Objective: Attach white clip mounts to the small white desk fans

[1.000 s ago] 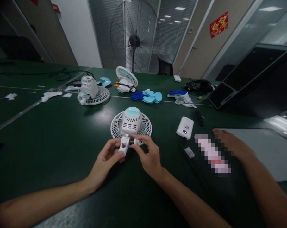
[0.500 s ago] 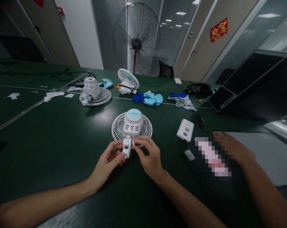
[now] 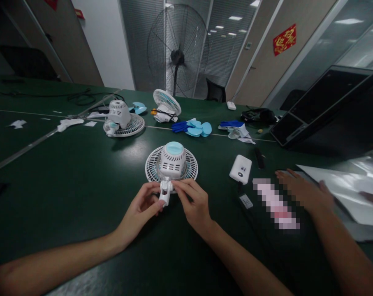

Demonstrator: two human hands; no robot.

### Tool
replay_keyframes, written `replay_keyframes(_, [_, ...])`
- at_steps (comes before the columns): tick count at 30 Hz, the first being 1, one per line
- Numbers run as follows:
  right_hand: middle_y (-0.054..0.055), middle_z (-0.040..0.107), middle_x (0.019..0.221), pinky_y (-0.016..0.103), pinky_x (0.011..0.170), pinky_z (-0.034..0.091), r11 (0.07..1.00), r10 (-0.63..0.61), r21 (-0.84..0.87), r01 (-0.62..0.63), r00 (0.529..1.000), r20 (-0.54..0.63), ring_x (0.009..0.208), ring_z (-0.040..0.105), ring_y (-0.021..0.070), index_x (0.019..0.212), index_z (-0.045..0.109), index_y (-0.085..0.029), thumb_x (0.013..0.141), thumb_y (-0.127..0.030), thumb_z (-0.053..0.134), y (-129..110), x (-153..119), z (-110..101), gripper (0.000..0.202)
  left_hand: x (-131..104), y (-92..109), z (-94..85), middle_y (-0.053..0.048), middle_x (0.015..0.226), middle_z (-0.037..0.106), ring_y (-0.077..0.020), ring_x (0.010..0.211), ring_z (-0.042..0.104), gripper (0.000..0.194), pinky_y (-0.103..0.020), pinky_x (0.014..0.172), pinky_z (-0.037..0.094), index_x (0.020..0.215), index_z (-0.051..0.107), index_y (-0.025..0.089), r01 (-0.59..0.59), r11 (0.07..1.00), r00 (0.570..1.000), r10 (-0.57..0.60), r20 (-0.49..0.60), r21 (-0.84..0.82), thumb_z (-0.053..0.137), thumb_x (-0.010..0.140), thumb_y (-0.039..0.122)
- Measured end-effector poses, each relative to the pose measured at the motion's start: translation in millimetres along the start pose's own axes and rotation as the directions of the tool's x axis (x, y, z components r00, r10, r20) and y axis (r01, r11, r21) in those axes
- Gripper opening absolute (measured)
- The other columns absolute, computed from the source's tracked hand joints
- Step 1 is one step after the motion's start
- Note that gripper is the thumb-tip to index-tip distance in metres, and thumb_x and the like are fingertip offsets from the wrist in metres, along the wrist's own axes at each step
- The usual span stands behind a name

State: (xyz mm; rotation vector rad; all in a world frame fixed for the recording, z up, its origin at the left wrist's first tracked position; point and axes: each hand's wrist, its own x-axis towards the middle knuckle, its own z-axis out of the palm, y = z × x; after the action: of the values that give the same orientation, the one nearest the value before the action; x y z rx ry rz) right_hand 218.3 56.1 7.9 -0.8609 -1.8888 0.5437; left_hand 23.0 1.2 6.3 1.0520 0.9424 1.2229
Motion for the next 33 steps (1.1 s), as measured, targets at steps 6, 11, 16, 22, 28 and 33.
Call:
replay_keyframes(6, [0.007, 0.071, 0.107, 0.037, 0.085, 0.059, 1.0, 0.002, 0.015, -0.003, 0.997, 0.074, 0.097, 0.069, 0.0215, 0.134, 0.068, -0.026, 0.099, -0.013, 0.06, -2.2, -0.9, -1.6, 0.039, -1.0, -1.8, -1.1, -0.005, 0.116, 0.058, -0.0136, 0.083, 0.056, 0.038, -0.027, 0.074, 0.048, 0.126, 0.054, 0.024, -0.033, 0.999, 0.999, 0.033, 0.004, 0.021, 0.073, 0.094, 0.033])
replay_keyframes(11, [0.006, 0.07, 0.105, 0.039, 0.084, 0.059, 0.999, -0.002, 0.047, -0.001, 0.997, 0.076, 0.095, 0.068, 0.0216, 0.135, 0.065, -0.027, 0.097, -0.011, 0.06, 0.2, -1.4, -0.6, 0.041, 0.1, -4.6, -3.0, -0.004, 0.114, 0.056, -0.0136, 0.082, 0.054, 0.037, -0.026, 0.072, 0.048, 0.124, 0.054, 0.024, -0.042, 0.999, 0.999, 0.042, 0.001, 0.012, 0.074, 0.094, 0.032])
replay_keyframes(16, [0.005, 0.071, 0.103, 0.037, 0.082, 0.058, 0.999, 0.009, 0.043, -0.012, 0.999, 0.053, 0.093, 0.069, 0.0207, 0.124, 0.068, -0.026, 0.097, -0.013, 0.064, 2.1, -2.0, 0.5, 0.03, 1.4, -5.5, -3.4, -0.004, 0.112, 0.056, -0.013, 0.083, 0.053, 0.037, -0.025, 0.072, 0.048, 0.124, 0.054, 0.024, -0.042, 0.999, 0.999, 0.042, 0.006, 0.008, 0.074, 0.093, 0.03])
replay_keyframes(22, [0.004, 0.073, 0.099, 0.036, 0.08, 0.056, 0.996, 0.084, 0.023, -0.086, 0.995, 0.06, 0.089, 0.069, 0.0207, 0.11, 0.072, -0.023, 0.099, -0.023, 0.066, 4.1, -0.3, -0.9, 0.013, 0.8, -3.5, -2.9, -0.003, 0.112, 0.055, -0.0132, 0.084, 0.053, 0.036, -0.025, 0.072, 0.047, 0.122, 0.053, 0.024, -0.037, 0.999, 0.999, 0.037, 0.011, 0.0, 0.074, 0.094, 0.032])
replay_keyframes(28, [0.002, 0.069, 0.083, 0.033, 0.071, 0.052, 0.991, 0.131, 0.017, -0.132, 0.99, 0.058, 0.075, 0.066, 0.018, 0.086, 0.069, -0.021, 0.101, -0.023, 0.062, 4.6, 0.7, -0.7, 0.017, 0.4, -1.9, -2.8, -0.003, 0.113, 0.055, -0.0138, 0.084, 0.052, 0.035, -0.026, 0.074, 0.046, 0.121, 0.054, 0.025, -0.023, 1.0, 1.0, 0.023, 0.017, 0.006, 0.074, 0.094, 0.033])
replay_keyframes(33, [0.004, 0.07, 0.095, 0.033, 0.071, 0.055, 0.997, 0.071, 0.017, -0.071, 0.997, 0.02, 0.078, 0.066, 0.0185, 0.115, 0.068, -0.023, 0.095, -0.017, 0.064, 3.8, -1.3, -1.3, 0.021, 0.5, -4.4, -3.3, -0.003, 0.112, 0.056, -0.0141, 0.084, 0.053, 0.034, -0.026, 0.073, 0.046, 0.121, 0.054, 0.025, -0.027, 1.0, 1.0, 0.027, 0.013, -0.012, 0.074, 0.094, 0.032])
